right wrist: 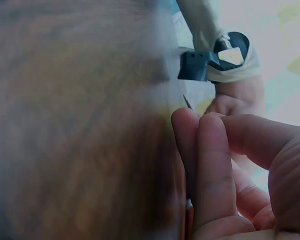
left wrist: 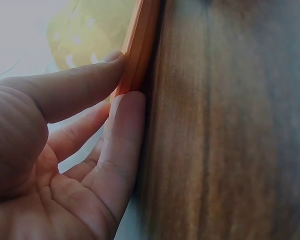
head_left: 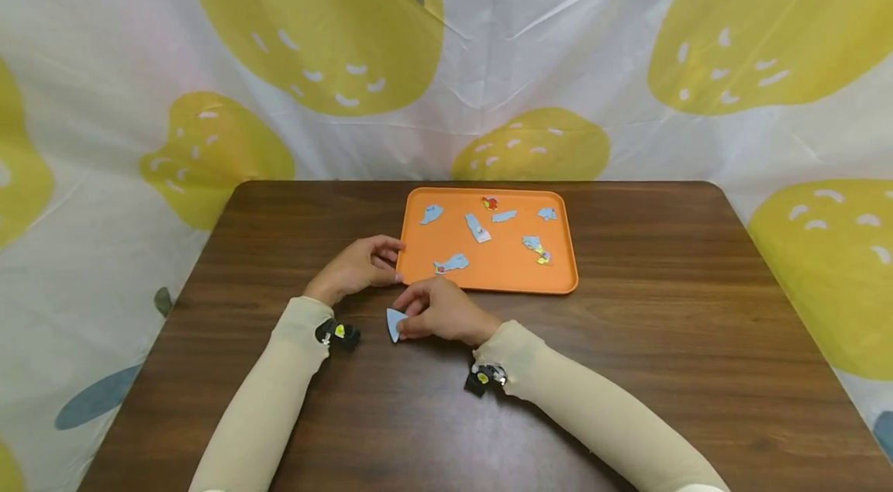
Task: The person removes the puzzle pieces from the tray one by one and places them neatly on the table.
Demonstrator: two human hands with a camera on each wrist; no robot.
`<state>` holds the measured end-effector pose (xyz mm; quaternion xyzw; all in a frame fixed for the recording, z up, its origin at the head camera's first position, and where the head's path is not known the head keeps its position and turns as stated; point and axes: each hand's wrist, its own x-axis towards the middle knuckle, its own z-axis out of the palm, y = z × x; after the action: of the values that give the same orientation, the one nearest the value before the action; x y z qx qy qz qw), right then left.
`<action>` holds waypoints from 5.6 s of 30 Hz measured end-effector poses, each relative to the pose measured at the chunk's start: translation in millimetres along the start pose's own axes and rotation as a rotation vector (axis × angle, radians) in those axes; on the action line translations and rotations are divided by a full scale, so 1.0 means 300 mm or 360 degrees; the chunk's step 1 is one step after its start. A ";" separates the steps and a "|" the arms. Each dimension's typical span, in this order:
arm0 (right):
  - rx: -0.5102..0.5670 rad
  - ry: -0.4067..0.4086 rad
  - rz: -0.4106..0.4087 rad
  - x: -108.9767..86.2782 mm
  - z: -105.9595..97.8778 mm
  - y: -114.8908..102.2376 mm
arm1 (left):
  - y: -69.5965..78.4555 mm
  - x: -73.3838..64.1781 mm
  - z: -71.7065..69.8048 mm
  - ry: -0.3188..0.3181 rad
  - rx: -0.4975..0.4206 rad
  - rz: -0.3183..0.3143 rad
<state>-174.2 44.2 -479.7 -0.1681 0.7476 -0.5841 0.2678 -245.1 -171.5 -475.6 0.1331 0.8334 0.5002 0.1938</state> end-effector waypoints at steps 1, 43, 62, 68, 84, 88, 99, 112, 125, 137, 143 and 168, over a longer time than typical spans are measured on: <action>-0.0014 0.0002 -0.0003 -0.002 0.005 -0.002 | 0.001 0.000 0.000 0.0000 -0.0004 -0.0002; -0.0380 0.0096 -0.0193 -0.002 -0.066 -0.031 | 0.012 0.001 0.012 -0.0008 -0.0218 -0.0160; -0.0458 0.0320 -0.0286 0.019 -0.243 -0.054 | -0.009 0.006 0.010 0.0030 -0.0238 -0.0170; -0.0456 0.0342 -0.0270 0.033 -0.285 -0.030 | -0.010 0.008 0.010 0.0029 -0.0239 -0.0180; -0.0776 0.0258 -0.0124 0.038 -0.340 0.006 | -0.007 0.000 0.011 0.0040 -0.0247 -0.0169; -0.0806 0.0250 -0.0116 0.037 -0.342 0.007 | -0.003 -0.001 0.009 0.0027 -0.0249 -0.0165; -0.0838 0.0281 -0.0095 0.050 -0.362 0.013 | 0.001 -0.006 0.008 0.0029 -0.0279 -0.0164; -0.0866 0.0174 -0.0044 0.052 -0.373 0.020 | -0.006 -0.008 0.009 0.0036 -0.0244 -0.0142; -0.0834 0.0233 -0.0063 0.040 -0.367 0.013 | 0.008 -0.018 0.014 0.0045 -0.0250 -0.0149; -0.0791 0.0272 -0.0110 0.005 -0.384 -0.027 | 0.010 -0.015 0.014 0.0044 -0.0248 -0.0155; -0.0699 0.0294 -0.0108 -0.010 -0.386 -0.035 | 0.007 -0.015 0.014 0.0048 -0.0243 -0.0146; -0.0493 0.0174 -0.0203 -0.073 -0.339 -0.022 | 0.002 -0.012 0.011 0.0043 -0.0251 -0.0138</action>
<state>-217.7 134.3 -451.2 -0.2224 0.8300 -0.4859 0.1601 -240.3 -170.2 -475.9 0.0743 0.7988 0.5572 0.2141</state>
